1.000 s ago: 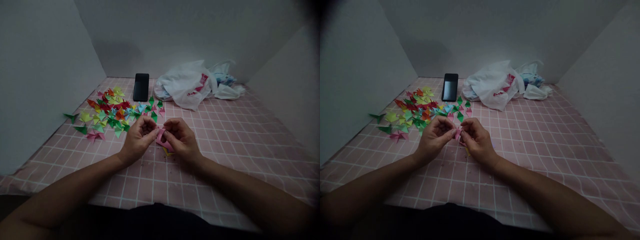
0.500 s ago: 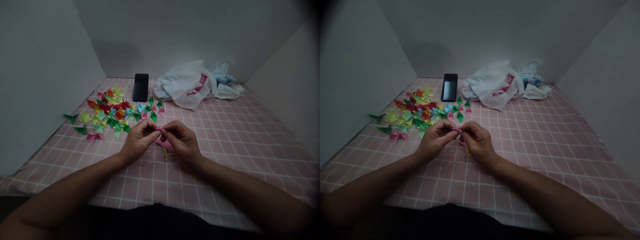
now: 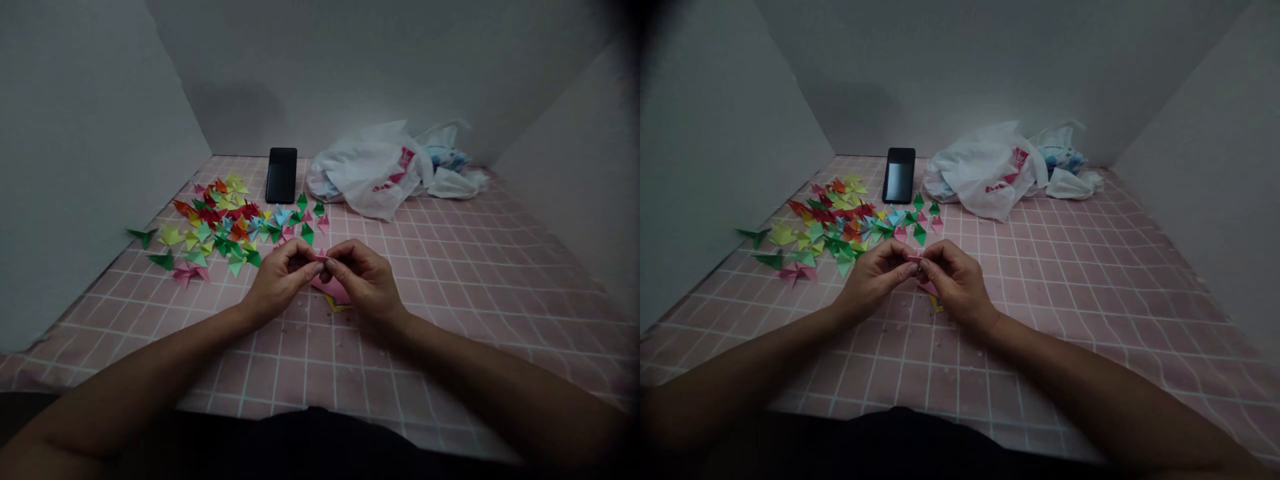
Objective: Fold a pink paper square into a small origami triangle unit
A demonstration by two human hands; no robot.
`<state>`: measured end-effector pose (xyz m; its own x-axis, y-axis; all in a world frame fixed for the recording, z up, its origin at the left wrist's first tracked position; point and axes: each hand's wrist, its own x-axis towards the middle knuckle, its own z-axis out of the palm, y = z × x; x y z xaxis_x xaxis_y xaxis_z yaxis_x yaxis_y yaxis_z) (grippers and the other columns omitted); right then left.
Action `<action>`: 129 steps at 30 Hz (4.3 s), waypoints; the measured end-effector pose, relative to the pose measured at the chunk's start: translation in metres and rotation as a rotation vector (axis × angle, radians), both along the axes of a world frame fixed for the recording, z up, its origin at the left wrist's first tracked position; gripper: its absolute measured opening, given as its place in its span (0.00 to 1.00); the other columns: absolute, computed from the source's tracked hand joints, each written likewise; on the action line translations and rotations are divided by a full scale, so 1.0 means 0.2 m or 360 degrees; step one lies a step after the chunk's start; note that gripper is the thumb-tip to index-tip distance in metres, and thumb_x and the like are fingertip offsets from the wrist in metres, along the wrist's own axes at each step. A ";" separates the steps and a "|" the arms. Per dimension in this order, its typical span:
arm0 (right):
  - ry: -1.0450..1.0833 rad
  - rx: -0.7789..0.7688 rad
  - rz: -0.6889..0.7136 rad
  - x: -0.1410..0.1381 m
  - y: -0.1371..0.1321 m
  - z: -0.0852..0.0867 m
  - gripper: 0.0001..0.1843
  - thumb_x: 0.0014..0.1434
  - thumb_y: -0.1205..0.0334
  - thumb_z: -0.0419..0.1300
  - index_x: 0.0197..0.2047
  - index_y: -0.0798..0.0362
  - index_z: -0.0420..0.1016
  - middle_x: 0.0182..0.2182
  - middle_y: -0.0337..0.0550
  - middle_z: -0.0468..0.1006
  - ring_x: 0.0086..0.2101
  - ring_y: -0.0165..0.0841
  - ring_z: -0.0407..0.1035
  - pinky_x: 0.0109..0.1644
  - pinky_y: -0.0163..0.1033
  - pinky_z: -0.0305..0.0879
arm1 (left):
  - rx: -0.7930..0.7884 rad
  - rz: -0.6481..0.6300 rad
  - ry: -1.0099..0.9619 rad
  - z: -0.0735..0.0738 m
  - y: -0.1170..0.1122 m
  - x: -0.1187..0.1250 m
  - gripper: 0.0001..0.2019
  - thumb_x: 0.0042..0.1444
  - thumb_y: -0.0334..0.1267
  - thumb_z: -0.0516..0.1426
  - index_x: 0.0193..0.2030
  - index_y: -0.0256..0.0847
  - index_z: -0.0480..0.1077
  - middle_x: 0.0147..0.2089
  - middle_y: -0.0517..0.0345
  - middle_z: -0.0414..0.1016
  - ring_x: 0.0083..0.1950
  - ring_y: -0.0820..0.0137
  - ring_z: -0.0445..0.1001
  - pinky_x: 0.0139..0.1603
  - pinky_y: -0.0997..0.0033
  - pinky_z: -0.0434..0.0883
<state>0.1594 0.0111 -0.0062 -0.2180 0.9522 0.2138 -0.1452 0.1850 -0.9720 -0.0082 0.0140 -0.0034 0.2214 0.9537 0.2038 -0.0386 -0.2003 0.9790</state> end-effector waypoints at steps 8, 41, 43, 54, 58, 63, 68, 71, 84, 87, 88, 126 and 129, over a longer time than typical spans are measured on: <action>0.0037 -0.0147 -0.0025 0.00 0.01 0.01 0.12 0.58 0.54 0.68 0.34 0.51 0.72 0.26 0.36 0.76 0.28 0.30 0.72 0.36 0.38 0.71 | -0.0110 -0.0075 -0.0123 0.00 0.01 0.00 0.08 0.55 0.37 0.64 0.36 0.39 0.69 0.33 0.60 0.75 0.35 0.73 0.77 0.38 0.73 0.75; -0.0168 -0.0202 -0.0055 -0.01 0.01 -0.01 0.13 0.56 0.56 0.67 0.29 0.52 0.70 0.22 0.35 0.74 0.23 0.26 0.66 0.26 0.32 0.60 | 0.0077 0.0206 0.0265 0.01 0.00 0.00 0.07 0.56 0.39 0.64 0.34 0.38 0.72 0.33 0.60 0.74 0.35 0.73 0.73 0.37 0.73 0.71; -0.0233 -0.0128 -0.0058 -0.01 0.01 -0.01 0.13 0.57 0.55 0.67 0.30 0.52 0.70 0.22 0.35 0.73 0.23 0.27 0.66 0.26 0.33 0.59 | 0.0231 0.0249 0.0397 0.01 0.00 0.00 0.06 0.58 0.37 0.62 0.33 0.39 0.71 0.31 0.60 0.73 0.33 0.73 0.73 0.36 0.73 0.70; 0.0038 -0.0229 0.0148 -0.02 0.00 -0.02 0.09 0.59 0.57 0.65 0.36 0.52 0.70 0.26 0.35 0.73 0.26 0.28 0.69 0.31 0.35 0.65 | 0.0774 0.0413 0.0742 0.00 -0.01 -0.01 0.03 0.59 0.29 0.59 0.35 0.39 0.70 0.33 0.59 0.74 0.34 0.72 0.74 0.37 0.73 0.71; 0.0019 -0.0142 0.0039 -0.02 0.01 -0.02 0.12 0.56 0.57 0.68 0.36 0.50 0.69 0.28 0.34 0.71 0.27 0.26 0.66 0.29 0.33 0.64 | 0.0757 0.0338 0.0673 0.01 -0.01 -0.01 0.02 0.59 0.28 0.59 0.36 0.38 0.72 0.34 0.57 0.76 0.34 0.73 0.75 0.37 0.74 0.72; -0.0041 -0.0065 0.0006 -0.01 0.02 -0.01 0.15 0.55 0.52 0.71 0.39 0.50 0.73 0.32 0.37 0.73 0.29 0.28 0.68 0.32 0.34 0.67 | 0.0602 0.0211 0.0547 0.02 -0.02 -0.01 0.01 0.59 0.30 0.60 0.37 0.38 0.74 0.34 0.56 0.78 0.34 0.72 0.76 0.36 0.74 0.72; -0.0086 -0.0098 0.0018 0.00 0.01 0.01 0.19 0.56 0.46 0.69 0.31 0.51 0.70 0.24 0.35 0.72 0.26 0.28 0.67 0.29 0.35 0.65 | 0.0401 0.0074 0.0415 0.04 -0.02 -0.02 0.05 0.62 0.35 0.58 0.39 0.37 0.76 0.34 0.55 0.78 0.35 0.71 0.78 0.37 0.72 0.74; -0.0097 -0.0108 -0.0003 0.00 0.02 0.01 0.18 0.55 0.48 0.69 0.30 0.52 0.69 0.23 0.34 0.72 0.24 0.27 0.66 0.27 0.34 0.62 | 0.0244 0.0016 0.0301 0.04 -0.02 -0.01 0.07 0.60 0.38 0.62 0.39 0.37 0.76 0.35 0.55 0.79 0.35 0.71 0.78 0.38 0.72 0.75; -0.0374 -0.0125 0.0169 0.02 0.04 -0.01 0.16 0.62 0.53 0.60 0.27 0.51 0.67 0.20 0.34 0.67 0.21 0.26 0.58 0.24 0.33 0.54 | -0.0250 -0.0075 0.0253 0.06 0.01 -0.02 0.07 0.54 0.38 0.63 0.29 0.37 0.72 0.28 0.60 0.74 0.29 0.74 0.71 0.32 0.74 0.69; -0.0246 -0.0286 0.0218 0.02 0.04 0.00 0.18 0.64 0.50 0.58 0.27 0.51 0.66 0.19 0.34 0.67 0.20 0.26 0.59 0.23 0.33 0.54 | -0.0382 -0.0078 0.0098 0.05 0.02 -0.02 0.09 0.54 0.39 0.63 0.28 0.37 0.71 0.26 0.62 0.72 0.27 0.76 0.69 0.31 0.74 0.68; -0.0171 -0.0328 0.0227 0.02 0.04 0.00 0.18 0.65 0.49 0.57 0.28 0.51 0.67 0.20 0.35 0.69 0.20 0.26 0.61 0.23 0.33 0.56 | -0.0440 -0.0053 -0.0008 0.04 0.02 -0.02 0.10 0.53 0.40 0.64 0.28 0.38 0.71 0.25 0.63 0.71 0.26 0.76 0.69 0.31 0.74 0.68; 0.0014 -0.0260 0.0050 -0.02 0.01 0.01 0.07 0.54 0.63 0.64 0.35 0.50 0.69 0.27 0.35 0.73 0.27 0.28 0.70 0.31 0.36 0.68 | -0.0862 -0.0175 -0.0595 -0.04 0.00 0.03 0.10 0.51 0.37 0.69 0.35 0.35 0.76 0.30 0.60 0.75 0.31 0.76 0.74 0.40 0.73 0.74; 0.0054 -0.0288 0.0064 -0.02 0.01 0.01 0.07 0.55 0.61 0.64 0.36 0.49 0.70 0.27 0.35 0.73 0.26 0.28 0.69 0.31 0.36 0.67 | -0.0843 -0.0203 -0.0553 -0.04 0.01 0.03 0.11 0.50 0.39 0.70 0.34 0.35 0.76 0.29 0.60 0.75 0.31 0.75 0.74 0.40 0.72 0.74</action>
<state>0.1560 0.0133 -0.0044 -0.2522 0.9665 0.0477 -0.1824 0.0009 -0.9832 -0.0027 0.0155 -0.0110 0.3458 0.9152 -0.2072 -0.3627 0.3340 0.8700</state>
